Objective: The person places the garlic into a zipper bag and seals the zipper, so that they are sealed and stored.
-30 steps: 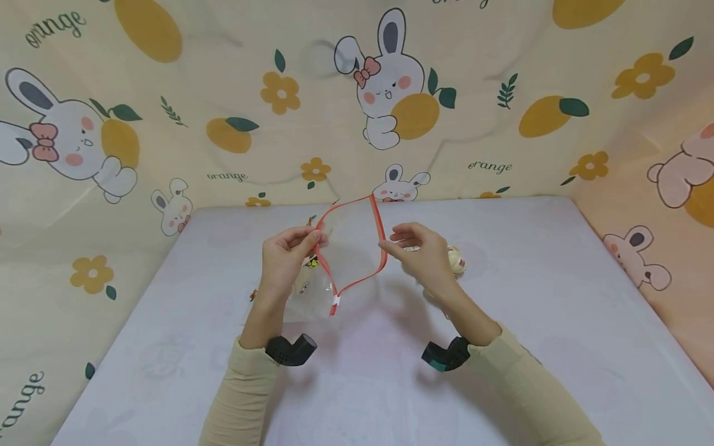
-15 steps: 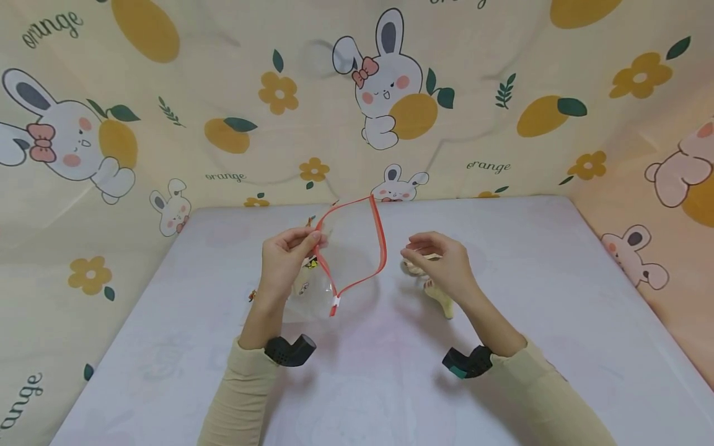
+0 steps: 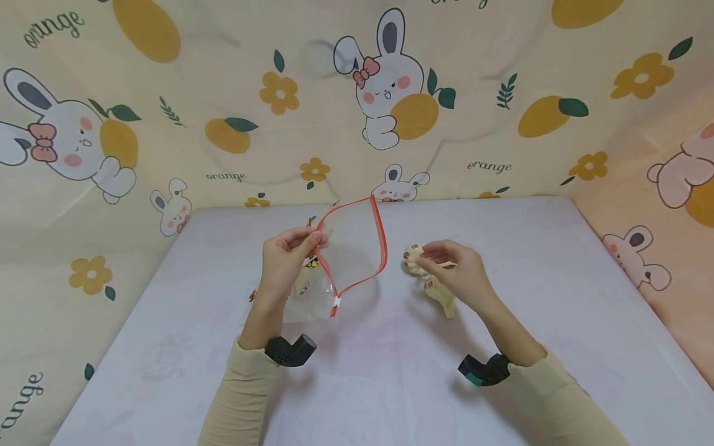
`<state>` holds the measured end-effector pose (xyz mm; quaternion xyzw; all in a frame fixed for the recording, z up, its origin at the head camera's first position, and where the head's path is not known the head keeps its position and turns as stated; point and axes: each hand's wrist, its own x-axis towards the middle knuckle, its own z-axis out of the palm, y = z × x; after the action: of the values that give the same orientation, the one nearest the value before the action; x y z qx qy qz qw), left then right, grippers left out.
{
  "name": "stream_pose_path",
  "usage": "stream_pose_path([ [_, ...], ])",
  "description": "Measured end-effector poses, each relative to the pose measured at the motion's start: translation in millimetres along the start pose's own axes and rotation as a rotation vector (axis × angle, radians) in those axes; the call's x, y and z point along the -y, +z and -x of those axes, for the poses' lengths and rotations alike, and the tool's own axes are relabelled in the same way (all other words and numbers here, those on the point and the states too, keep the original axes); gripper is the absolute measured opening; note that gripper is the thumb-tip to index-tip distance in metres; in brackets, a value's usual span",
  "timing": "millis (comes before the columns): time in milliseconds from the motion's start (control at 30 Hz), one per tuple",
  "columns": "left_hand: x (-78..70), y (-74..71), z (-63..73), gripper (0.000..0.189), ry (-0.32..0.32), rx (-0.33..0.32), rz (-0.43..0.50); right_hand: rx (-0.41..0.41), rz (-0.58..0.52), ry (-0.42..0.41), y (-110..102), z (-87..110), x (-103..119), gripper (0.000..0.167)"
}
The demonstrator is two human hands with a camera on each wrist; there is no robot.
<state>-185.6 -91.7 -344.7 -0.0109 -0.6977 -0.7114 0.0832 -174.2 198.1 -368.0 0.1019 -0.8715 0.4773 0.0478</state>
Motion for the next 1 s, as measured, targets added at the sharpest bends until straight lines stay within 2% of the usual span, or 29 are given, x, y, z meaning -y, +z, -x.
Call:
stream_pose_path([
  [267, -1.9, 0.5, 0.8, 0.017, -0.008, 0.000, 0.000, -0.002, 0.067, -0.031, -7.3, 3.7, -7.4, 0.033],
  [733, -1.5, 0.7, 1.4, 0.018, 0.001, -0.004, -0.014, -0.032, 0.061, -0.080, -16.0, 5.5, -25.1, 0.028],
  [1000, -2.1, 0.4, 1.9, 0.018, 0.003, 0.004, -0.022, -0.033, 0.125, -0.080, -20.0, 9.0, -33.7, 0.027],
])
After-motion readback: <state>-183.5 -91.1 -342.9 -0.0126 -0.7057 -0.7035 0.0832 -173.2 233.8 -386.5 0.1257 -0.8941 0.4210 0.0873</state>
